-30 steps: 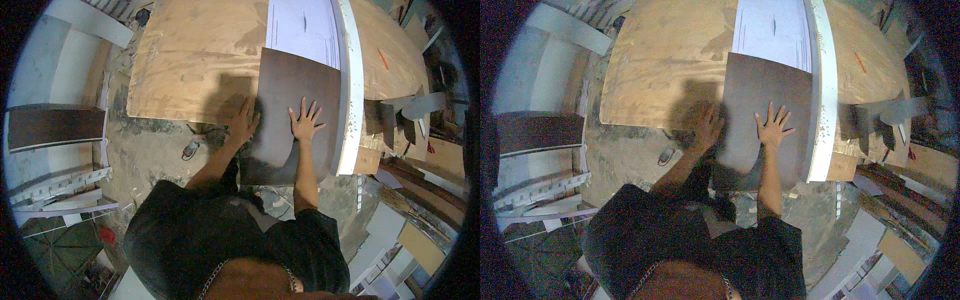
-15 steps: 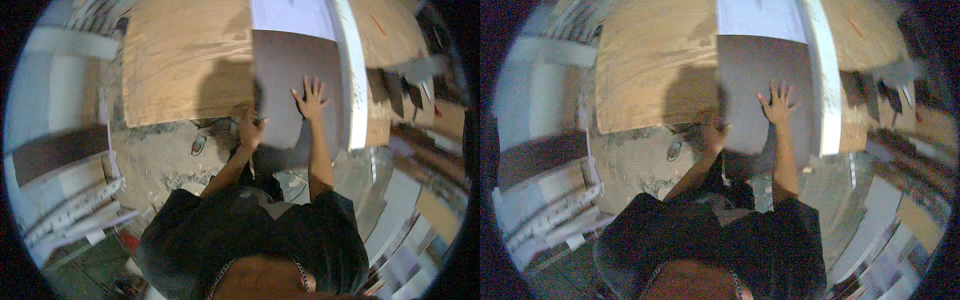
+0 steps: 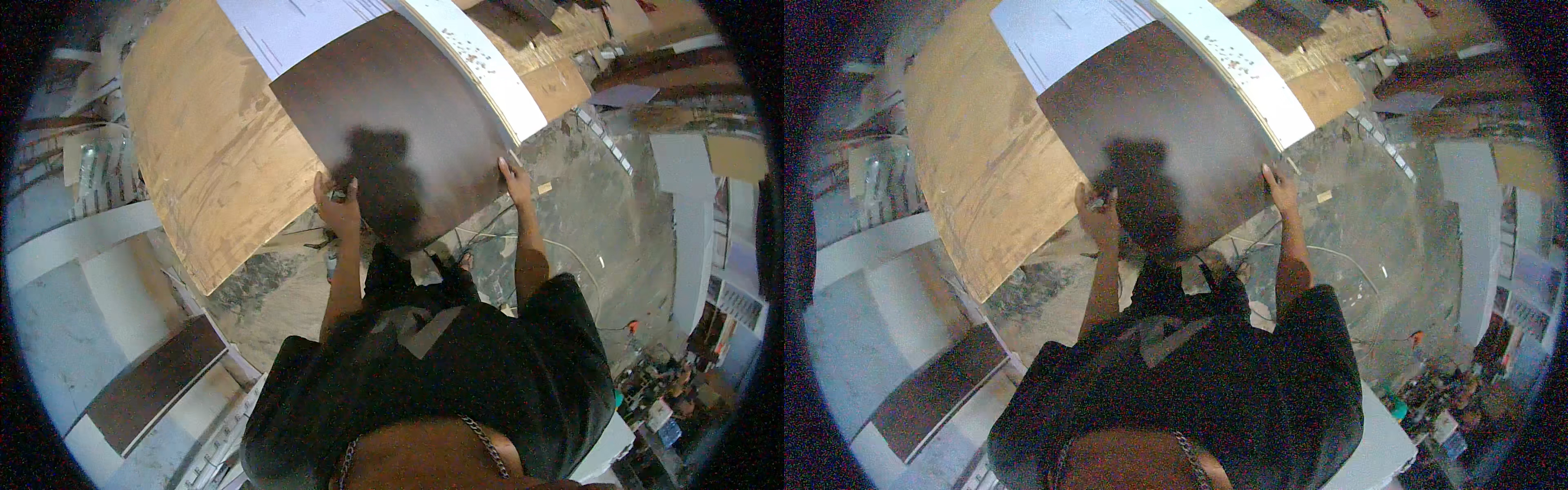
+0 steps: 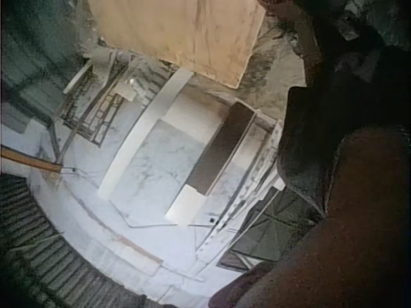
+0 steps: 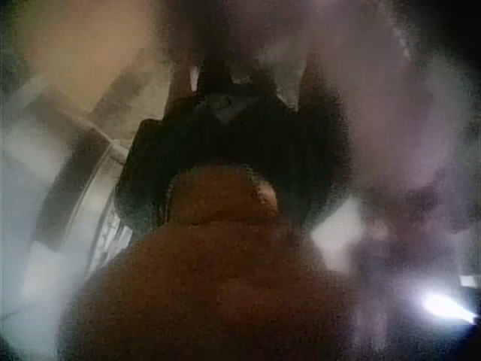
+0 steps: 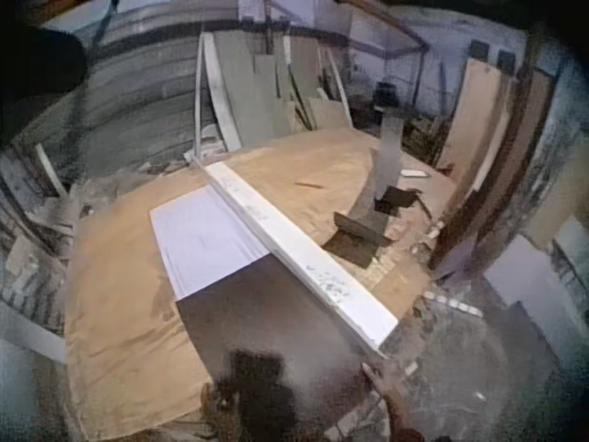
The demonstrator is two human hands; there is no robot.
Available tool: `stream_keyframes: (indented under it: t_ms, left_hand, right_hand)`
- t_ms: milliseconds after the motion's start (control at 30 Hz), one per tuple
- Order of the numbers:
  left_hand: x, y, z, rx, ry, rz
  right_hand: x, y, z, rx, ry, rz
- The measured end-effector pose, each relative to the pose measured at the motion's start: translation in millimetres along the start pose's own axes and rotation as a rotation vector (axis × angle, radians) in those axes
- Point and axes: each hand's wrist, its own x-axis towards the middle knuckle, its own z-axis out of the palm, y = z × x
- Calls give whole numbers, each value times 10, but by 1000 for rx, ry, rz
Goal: The person measures a white board with a tape measure and marks it with a pencil. They then pick up a dark wood panel, place it on the table, and measure it as well. The person uses a hammer to tap the wood panel into position.
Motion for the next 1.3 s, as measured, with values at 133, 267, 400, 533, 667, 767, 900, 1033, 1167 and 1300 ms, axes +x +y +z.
stream_keyframes:
  t_ms: [133,267,400,533,667,767,900,1033,1167,1300]
  left_hand:
    - [-98,61,-217,-336,-12,-61]
    - [-401,672,-819,-556,-75,-142]
    - [-738,1239,-1583,-1039,-304,-273]
    - [-1356,1848,-1796,-852,-138,-247]
    - [-1883,2634,-1629,-1018,3,-278]
    - [-1913,2346,-1755,-1176,-271,-4]
    - [-2134,2642,-1609,-1508,-841,199]
    - [-2103,2660,-1571,-1528,-1009,239]
    - [-2184,2828,-1465,-1537,-944,223]
    - [-2032,2703,-1460,-1474,-961,322]
  right_hand:
    - [-207,-187,-226,-61,-23,-11]
    - [-790,-412,-691,59,66,-97]
    - [-1527,-687,-1550,436,138,-159]
    - [-2172,-831,-2551,415,146,-356]
    - [-2721,-553,-3186,453,147,-312]
    - [-3010,-395,-3538,365,277,-386]
    - [-3242,-51,-3738,387,437,-544]
    - [-3383,49,-3878,431,543,-645]
    - [-3467,57,-3922,518,610,-548]
    - [-3496,131,-3919,496,631,-579]
